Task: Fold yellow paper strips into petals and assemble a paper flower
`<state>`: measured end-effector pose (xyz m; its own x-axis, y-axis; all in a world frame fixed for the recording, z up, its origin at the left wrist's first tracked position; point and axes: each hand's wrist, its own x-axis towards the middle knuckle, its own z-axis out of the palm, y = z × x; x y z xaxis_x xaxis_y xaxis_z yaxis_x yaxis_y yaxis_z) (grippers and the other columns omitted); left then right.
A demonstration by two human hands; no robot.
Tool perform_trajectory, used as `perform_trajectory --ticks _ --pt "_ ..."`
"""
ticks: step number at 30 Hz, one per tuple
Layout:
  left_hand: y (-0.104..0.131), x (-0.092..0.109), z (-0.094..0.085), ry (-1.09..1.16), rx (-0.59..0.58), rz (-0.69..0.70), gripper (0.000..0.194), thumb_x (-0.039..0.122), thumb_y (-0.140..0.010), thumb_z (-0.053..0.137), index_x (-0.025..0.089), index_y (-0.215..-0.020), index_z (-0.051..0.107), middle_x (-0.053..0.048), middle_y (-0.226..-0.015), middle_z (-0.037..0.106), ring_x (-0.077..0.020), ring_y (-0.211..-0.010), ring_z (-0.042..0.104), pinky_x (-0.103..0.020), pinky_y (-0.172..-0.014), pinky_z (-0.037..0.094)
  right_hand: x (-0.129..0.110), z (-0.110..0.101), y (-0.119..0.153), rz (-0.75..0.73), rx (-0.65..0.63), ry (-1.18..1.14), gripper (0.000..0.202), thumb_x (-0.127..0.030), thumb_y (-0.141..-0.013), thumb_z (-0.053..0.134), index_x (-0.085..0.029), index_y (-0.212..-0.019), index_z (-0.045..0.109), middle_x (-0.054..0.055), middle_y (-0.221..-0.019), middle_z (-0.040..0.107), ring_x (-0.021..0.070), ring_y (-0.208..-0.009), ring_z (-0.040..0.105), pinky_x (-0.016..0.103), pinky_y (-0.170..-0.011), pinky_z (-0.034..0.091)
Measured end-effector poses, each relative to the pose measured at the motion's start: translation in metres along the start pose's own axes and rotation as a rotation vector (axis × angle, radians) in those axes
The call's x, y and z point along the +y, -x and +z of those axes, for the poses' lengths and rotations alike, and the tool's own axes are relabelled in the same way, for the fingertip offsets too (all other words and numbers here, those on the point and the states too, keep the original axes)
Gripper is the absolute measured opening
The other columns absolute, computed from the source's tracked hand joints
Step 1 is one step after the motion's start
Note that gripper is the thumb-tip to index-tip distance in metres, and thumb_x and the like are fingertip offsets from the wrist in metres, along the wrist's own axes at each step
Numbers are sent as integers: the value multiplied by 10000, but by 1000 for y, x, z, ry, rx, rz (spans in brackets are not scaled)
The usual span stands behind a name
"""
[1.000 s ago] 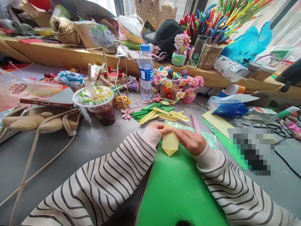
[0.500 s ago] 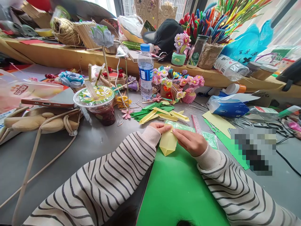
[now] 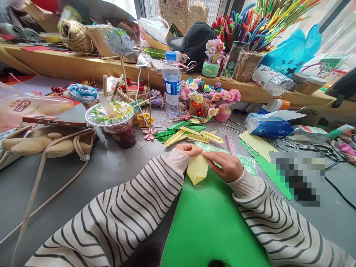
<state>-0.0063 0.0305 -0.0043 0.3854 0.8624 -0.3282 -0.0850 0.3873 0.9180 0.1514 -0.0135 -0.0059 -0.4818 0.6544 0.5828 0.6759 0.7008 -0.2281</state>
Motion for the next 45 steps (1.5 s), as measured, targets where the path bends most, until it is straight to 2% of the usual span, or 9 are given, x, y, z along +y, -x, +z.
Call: perform_trajectory --ticks 4,6,10,18,23,30,38,45 --pt "0 -1 0 -35 18 83 276 349 -519 655 117 -649 582 -5 -587 560 -82 -496 502 -211 -486 384 -3 0 -5 474 -19 -323 205 -293 -766 436 -152 -904 491 55 -782 615 123 -686 586 197 -495 485" --pt "-1 -3 0 -72 20 128 273 357 -527 645 119 -645 585 1 -586 552 -76 -503 490 -203 -485 373 -3 1 -7 576 -71 -395 211 -350 -765 419 -155 -787 496 31 -671 580 114 -597 561 196 -448 450" --pt "-3 -4 0 -143 13 163 280 370 -523 639 113 -621 589 6 -562 532 -70 -501 464 -200 -481 356 1 2 -8 608 -211 -481 277 -381 -770 389 -161 -624 473 -2 -533 508 86 -478 470 199 -423 374" --pt "-3 -3 1 -166 -2 141 277 354 -504 650 112 -635 611 -10 -588 549 -86 -539 477 -212 -516 376 6 -2 -9 613 -313 -663 274 -363 -768 397 -151 -612 474 -19 -522 468 70 -465 407 199 -440 329" --pt "-2 -2 1 -161 -6 116 281 354 -504 651 114 -646 614 -13 -585 559 -91 -526 482 -220 -512 380 7 1 -7 591 -300 -630 281 -374 -768 391 -159 -603 466 -14 -537 483 84 -490 436 217 -475 358" --pt "-2 -3 1 -239 -33 122 263 358 -508 643 122 -624 619 -6 -580 552 -100 -553 489 -218 -516 375 3 1 -8 767 -289 -617 298 -427 -673 508 -146 -575 502 -33 -468 459 85 -422 462 213 -425 352" --pt "-3 -5 -1 -232 -65 111 285 365 -518 640 111 -643 610 -25 -601 562 -110 -565 504 -228 -534 394 6 -1 -9 721 -359 -667 290 -407 -699 487 -141 -591 530 -29 -473 477 84 -444 468 210 -445 360" --pt "-7 -6 -1 -146 -121 93 301 340 -476 674 116 -660 594 -25 -639 581 -110 -598 525 -233 -585 411 7 0 -7 705 -361 -685 279 -399 -711 470 -139 -645 547 -24 -490 488 89 -450 480 213 -447 373"
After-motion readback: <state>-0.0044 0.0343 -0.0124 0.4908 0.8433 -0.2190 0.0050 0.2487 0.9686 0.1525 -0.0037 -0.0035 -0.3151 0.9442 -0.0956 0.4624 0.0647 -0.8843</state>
